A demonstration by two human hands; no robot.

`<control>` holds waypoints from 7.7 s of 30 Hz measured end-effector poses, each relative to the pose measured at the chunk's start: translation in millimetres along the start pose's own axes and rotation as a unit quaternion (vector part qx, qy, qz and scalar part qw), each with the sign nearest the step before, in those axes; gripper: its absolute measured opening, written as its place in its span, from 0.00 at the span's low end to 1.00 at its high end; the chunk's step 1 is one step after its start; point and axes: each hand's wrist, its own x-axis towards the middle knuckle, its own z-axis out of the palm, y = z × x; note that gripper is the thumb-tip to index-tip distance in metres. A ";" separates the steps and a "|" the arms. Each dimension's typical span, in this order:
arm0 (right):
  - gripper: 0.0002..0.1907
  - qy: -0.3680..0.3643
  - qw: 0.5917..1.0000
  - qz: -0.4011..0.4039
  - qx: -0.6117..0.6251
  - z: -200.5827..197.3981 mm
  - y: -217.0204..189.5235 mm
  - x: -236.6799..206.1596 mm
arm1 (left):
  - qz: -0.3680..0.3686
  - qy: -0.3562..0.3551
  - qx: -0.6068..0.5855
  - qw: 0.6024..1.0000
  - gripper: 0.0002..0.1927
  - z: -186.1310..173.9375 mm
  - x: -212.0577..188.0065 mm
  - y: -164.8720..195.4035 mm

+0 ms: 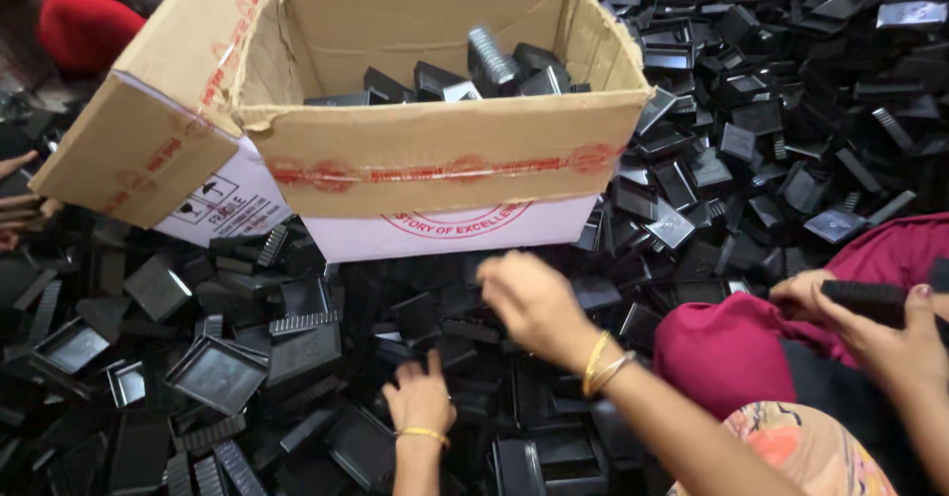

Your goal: The person sits on the floor and repeatedly picks up black plastic components, snaps them together, and places the assembled units into a cardboard box. The process continues with many identical parts handled one at a time.

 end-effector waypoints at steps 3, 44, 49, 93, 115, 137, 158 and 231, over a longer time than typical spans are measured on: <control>0.26 -0.228 0.964 0.130 -0.045 59.0 21.6 -61.0 | 0.019 0.008 0.021 1.000 0.38 2.6 0.2 10.8; 0.55 0.002 0.748 0.272 0.606 -10.7 42.2 -132.9 | 0.299 0.131 -0.533 0.781 0.28 -70.0 -50.0 31.4; 0.56 0.032 0.743 0.291 0.602 -9.1 36.4 -128.7 | 0.330 0.223 -0.521 0.755 0.28 -65.4 -47.0 28.9; 0.31 -0.204 0.952 -0.152 -0.169 68.0 48.4 -135.9 | 0.344 -0.157 0.001 0.926 0.33 82.1 -71.3 95.3; 0.28 0.095 0.628 0.447 0.630 16.3 64.1 -123.6 | -0.064 0.013 -0.152 0.986 0.35 11.2 -27.6 58.1; 0.46 -0.038 0.673 0.279 0.684 17.0 55.0 -136.8 | 0.253 0.101 -0.589 0.761 0.41 -56.5 -62.6 54.1; 0.17 0.040 0.825 0.307 0.473 6.1 57.5 -116.4 | 0.154 0.141 -0.639 0.740 0.17 -56.6 -54.4 56.0; 0.45 -0.102 0.689 0.324 0.640 12.2 45.1 -151.8 | 0.311 0.061 -0.602 0.733 0.30 -43.5 -43.7 41.9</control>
